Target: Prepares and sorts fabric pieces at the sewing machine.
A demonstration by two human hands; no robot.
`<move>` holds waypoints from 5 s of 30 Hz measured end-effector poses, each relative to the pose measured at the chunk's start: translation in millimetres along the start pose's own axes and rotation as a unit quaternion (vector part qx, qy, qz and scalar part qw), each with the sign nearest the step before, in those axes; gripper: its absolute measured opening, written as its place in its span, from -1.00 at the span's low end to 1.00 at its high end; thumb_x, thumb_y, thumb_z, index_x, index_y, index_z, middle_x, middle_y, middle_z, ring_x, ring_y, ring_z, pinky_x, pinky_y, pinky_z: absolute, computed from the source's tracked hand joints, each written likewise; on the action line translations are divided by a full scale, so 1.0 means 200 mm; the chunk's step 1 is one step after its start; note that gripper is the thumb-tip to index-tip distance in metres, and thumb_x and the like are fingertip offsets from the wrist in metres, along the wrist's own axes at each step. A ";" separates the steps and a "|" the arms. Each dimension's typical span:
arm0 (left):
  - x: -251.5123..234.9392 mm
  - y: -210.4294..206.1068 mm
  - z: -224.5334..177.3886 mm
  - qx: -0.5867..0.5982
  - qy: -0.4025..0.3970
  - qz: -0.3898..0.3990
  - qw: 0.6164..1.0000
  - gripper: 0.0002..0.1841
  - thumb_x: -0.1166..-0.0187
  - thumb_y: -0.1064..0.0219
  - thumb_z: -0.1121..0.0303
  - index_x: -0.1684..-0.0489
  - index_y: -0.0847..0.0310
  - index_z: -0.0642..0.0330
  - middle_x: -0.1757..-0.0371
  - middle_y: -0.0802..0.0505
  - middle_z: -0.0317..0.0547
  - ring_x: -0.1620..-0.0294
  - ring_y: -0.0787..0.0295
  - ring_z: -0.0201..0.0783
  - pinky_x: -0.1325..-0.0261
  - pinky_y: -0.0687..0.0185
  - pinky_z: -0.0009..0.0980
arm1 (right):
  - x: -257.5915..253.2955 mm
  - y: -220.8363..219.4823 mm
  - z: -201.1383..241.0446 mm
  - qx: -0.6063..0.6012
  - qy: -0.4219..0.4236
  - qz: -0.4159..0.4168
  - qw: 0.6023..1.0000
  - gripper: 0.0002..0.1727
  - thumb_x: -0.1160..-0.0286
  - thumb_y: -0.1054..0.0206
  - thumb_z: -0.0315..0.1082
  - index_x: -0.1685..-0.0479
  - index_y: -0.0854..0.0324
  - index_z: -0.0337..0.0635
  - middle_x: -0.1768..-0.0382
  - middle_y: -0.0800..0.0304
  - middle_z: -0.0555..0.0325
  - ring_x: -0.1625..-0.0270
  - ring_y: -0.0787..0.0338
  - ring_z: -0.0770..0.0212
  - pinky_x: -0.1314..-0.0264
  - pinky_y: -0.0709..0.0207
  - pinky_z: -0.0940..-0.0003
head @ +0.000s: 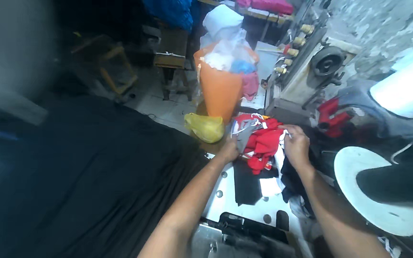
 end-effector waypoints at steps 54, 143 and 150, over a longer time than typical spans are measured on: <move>0.42 -0.16 -0.12 -0.296 -0.118 0.274 0.907 -0.50 -0.73 -0.28 0.09 -0.20 -0.65 0.49 -0.26 -0.75 0.43 -0.37 -0.65 0.37 -0.39 -0.42 0.34 | 0.58 0.08 -0.02 0.071 -0.003 0.187 0.980 -0.61 -0.29 -0.24 -0.79 -0.07 -0.79 -0.41 -0.13 -0.81 -0.33 -0.17 -0.83 -0.28 -0.26 -0.66 -0.17; -0.05 -0.08 -0.65 0.032 -0.191 0.083 0.977 -0.63 -0.73 -0.27 0.39 -0.31 -0.62 0.55 -0.70 -0.40 0.41 -0.69 -0.39 0.16 -0.71 -0.24 0.00 | 0.12 0.17 -0.04 0.114 0.099 -0.056 0.987 -0.31 -0.55 -0.32 -0.44 -0.75 -0.31 -0.22 -0.71 -0.20 -0.50 -0.57 -0.44 -0.55 -0.46 -0.44 -0.34; -0.09 -0.15 -0.57 -0.137 -0.219 0.013 0.966 -0.70 -0.71 -0.30 0.33 -0.23 -0.66 0.36 -0.64 -0.50 0.28 -0.53 -0.57 0.21 -0.53 -0.46 0.12 | -0.03 0.04 -0.13 0.134 -0.111 0.159 0.972 -0.25 -0.69 -0.21 -0.52 -0.89 -0.11 -0.02 -0.81 -0.07 -0.34 -0.65 -0.40 -0.48 -0.53 -0.40 -0.33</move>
Point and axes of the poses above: each hand's wrist, its own x-axis away from the middle knuckle, its own y-axis out of the back of the hand, z = x × y, the point moved 2 cm from there along -x, towards the middle knuckle
